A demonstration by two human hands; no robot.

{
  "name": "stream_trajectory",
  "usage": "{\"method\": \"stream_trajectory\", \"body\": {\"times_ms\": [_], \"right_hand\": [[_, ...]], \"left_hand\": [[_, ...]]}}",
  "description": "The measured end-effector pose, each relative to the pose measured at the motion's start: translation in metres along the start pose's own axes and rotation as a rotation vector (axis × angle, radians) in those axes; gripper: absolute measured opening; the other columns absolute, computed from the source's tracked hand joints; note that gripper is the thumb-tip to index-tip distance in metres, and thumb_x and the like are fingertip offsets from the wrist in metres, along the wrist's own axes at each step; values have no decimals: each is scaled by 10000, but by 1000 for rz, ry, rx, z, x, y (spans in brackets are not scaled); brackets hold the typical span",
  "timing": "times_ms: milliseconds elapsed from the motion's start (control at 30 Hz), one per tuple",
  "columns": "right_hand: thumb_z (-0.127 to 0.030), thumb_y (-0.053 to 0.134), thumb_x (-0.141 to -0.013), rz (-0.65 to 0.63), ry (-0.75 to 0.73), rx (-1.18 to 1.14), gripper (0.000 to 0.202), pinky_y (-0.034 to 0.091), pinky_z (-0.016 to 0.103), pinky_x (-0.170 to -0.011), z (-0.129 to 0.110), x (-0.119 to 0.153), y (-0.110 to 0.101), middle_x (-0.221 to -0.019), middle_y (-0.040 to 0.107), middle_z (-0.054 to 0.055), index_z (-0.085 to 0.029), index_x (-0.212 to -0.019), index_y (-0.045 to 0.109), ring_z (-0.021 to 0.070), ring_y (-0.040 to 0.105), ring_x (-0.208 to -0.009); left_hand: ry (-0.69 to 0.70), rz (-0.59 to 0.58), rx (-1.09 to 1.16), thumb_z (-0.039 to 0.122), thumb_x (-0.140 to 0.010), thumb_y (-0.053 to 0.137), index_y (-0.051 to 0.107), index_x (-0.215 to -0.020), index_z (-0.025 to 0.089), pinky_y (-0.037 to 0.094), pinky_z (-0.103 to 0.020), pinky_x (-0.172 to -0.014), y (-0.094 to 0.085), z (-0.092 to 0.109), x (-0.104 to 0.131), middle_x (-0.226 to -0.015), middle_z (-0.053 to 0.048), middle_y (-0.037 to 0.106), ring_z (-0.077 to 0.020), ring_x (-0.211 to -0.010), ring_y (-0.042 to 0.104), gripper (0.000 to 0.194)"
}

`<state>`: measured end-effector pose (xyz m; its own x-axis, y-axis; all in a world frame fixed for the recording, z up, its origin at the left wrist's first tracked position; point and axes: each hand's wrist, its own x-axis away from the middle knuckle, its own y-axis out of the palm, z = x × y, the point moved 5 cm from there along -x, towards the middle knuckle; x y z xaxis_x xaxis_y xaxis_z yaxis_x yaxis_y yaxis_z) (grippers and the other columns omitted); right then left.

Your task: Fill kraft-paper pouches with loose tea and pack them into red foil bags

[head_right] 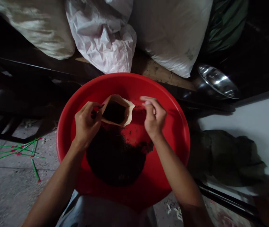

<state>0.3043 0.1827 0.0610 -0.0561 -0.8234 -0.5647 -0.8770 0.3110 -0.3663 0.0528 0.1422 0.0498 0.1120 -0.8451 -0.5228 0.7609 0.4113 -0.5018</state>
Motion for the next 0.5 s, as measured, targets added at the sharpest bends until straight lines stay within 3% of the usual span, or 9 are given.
{"method": "stream_trajectory", "body": {"times_ms": [67, 133, 233, 300, 367, 500], "right_hand": [[-350, 355, -1075, -16, 14, 245, 408, 498, 519, -1121, 60, 18, -17, -1311, 688, 147, -181, -1196, 706, 255, 634, -1262], [-362, 321, -1062, -251, 86, 514, 462, 326, 599, -1237, 123, 50, -19, -1465, 590, 196, -152, -1287, 666, 296, 458, -1467], [-349, 392, -1003, -399, 167, 568, 479, 237, 729, -1214, 181, 112, -14, -1403, 615, 282, -55, -1259, 671, 398, 428, -1476], [-344, 425, -976, -492, 211, 579, 548, 189, 729, -1232, 191, 154, 1, -1506, 522, 315, -5, -1365, 610, 423, 348, -1527], [-341, 412, -981, -594, 244, 571, 603, 164, 706, -1256, 183, 189, 23, -1589, 430, 312, 6, -1457, 541, 416, 278, -1569], [-443, 437, -1013, -777, 181, 457, 620, 352, 543, -1253, 146, 222, 68, -1590, 489, 207, -93, -1518, 521, 325, 385, -1542]], "left_hand": [[17, -11, 13, 25, -885, 544, 635, -1017, 189, 478, -253, -740, 1, 1, 1, -969, -34, 687, -142, -812, 634, 229], [22, -24, 11, 21, -875, 537, 628, -1029, 194, 478, -261, -742, 2, 1, 1, -979, -36, 681, -150, -822, 634, 248], [14, -67, -16, 32, -881, 503, 619, -1031, 197, 482, -274, -739, 3, 2, 3, -993, -46, 678, -165, -839, 644, 252], [0, -115, -41, 42, -888, 476, 617, -1039, 198, 490, -284, -735, 4, 2, 4, -1008, -56, 681, -178, -855, 657, 259], [-7, -149, -68, 54, -889, 465, 620, -1060, 199, 497, -292, -735, 5, 3, 4, -1033, -65, 685, -190, -874, 667, 273], [13, -151, -104, 80, -886, 471, 631, -1091, 200, 489, -294, -709, 5, 3, 4, -1050, -65, 687, -183, -839, 657, 287]]}}
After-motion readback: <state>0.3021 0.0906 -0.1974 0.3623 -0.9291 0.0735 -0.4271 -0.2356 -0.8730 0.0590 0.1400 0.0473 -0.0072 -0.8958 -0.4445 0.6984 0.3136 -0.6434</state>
